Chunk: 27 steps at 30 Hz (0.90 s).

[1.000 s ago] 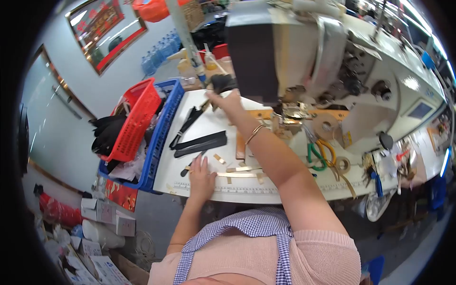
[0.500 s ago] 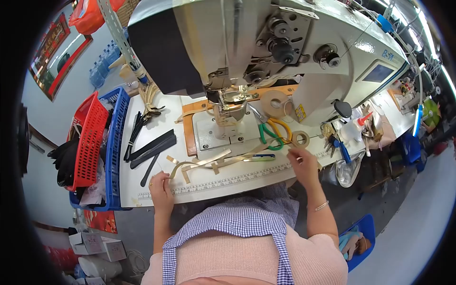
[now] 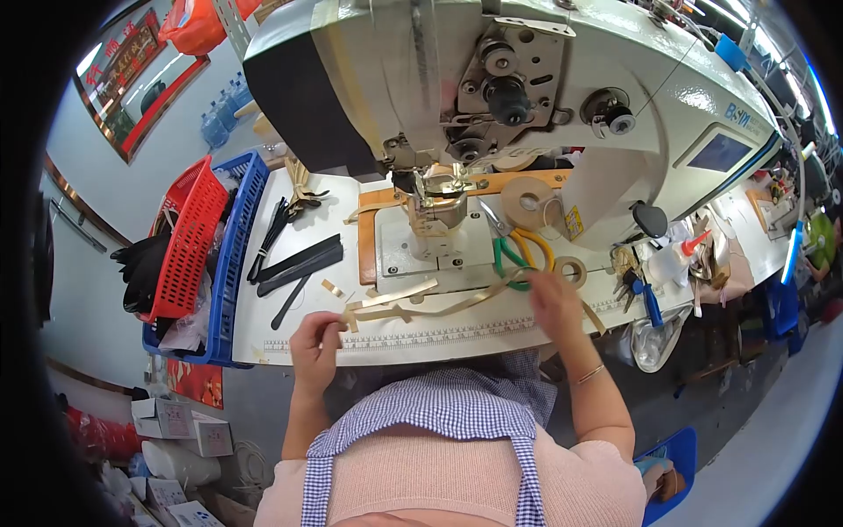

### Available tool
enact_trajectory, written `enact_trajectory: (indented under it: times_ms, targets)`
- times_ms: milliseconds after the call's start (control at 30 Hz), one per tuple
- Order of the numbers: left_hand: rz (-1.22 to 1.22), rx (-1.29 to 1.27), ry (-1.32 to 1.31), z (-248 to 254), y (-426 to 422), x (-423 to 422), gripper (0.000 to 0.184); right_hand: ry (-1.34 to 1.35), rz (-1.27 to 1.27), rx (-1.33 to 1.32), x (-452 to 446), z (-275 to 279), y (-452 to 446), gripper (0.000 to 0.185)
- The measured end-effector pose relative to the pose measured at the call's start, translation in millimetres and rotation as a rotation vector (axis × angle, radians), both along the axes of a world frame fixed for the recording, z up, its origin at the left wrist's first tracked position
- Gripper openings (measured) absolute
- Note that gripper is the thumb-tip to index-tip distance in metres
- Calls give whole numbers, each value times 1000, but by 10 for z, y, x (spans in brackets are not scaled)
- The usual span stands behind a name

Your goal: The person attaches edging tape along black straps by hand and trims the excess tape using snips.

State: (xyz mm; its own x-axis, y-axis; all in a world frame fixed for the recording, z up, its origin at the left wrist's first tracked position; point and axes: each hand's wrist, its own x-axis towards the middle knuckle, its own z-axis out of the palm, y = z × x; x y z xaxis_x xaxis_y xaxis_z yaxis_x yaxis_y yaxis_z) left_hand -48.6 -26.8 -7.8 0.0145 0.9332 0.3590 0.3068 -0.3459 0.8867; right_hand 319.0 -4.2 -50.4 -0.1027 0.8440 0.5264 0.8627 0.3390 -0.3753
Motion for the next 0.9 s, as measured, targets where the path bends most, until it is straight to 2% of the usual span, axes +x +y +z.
enact_trajectory:
  times_ms: [67,167,200,233,267,333,367,433,467,500,533,600,667,767,800,867,900]
  targets:
    - [-139,-54,8,62,52,207,12,-129,-171,173,-14,415,118,37]
    - [-398,56,94,216,138,713,15,310,245,4,-486,586,119,42]
    - [-432,162,223,172,208,824,18,409,451,-159,-667,590,79,41]
    - [-416,284,220,134,299,940,19,503,657,-325,-798,569,5,40]
    - [-400,406,218,86,396,999,20,657,582,-514,-850,472,-19,38]
    - [-363,148,136,-130,584,969,19,956,402,-901,-925,193,21,35]
    - [-345,16,92,-239,653,952,19,1016,328,-748,-824,151,43,25]
    - [-271,326,578,-329,744,882,22,1493,302,-567,-653,340,62,25]
    - [-235,469,822,-374,731,832,24,1573,359,-525,-483,405,52,28]
    - [-310,444,820,-394,709,795,30,1654,414,-476,-330,470,37,31]
    - [-336,417,808,-454,682,723,27,1690,298,-368,-277,560,20,37]
    - [-366,363,782,-648,510,459,23,1588,458,-145,-116,656,31,41]
    - [-409,192,865,-500,161,4,16,1635,422,-94,-60,730,3,41]
    - [-187,-293,844,-267,-64,-430,17,1717,442,-195,-37,544,56,42]
    - [-5,-222,785,-255,5,-412,17,1639,397,-276,-102,512,86,42]
    - [218,437,640,-354,429,-296,18,1475,310,-404,-357,485,193,42]
    - [244,440,735,-459,478,-305,18,1322,365,-435,-514,414,243,41]
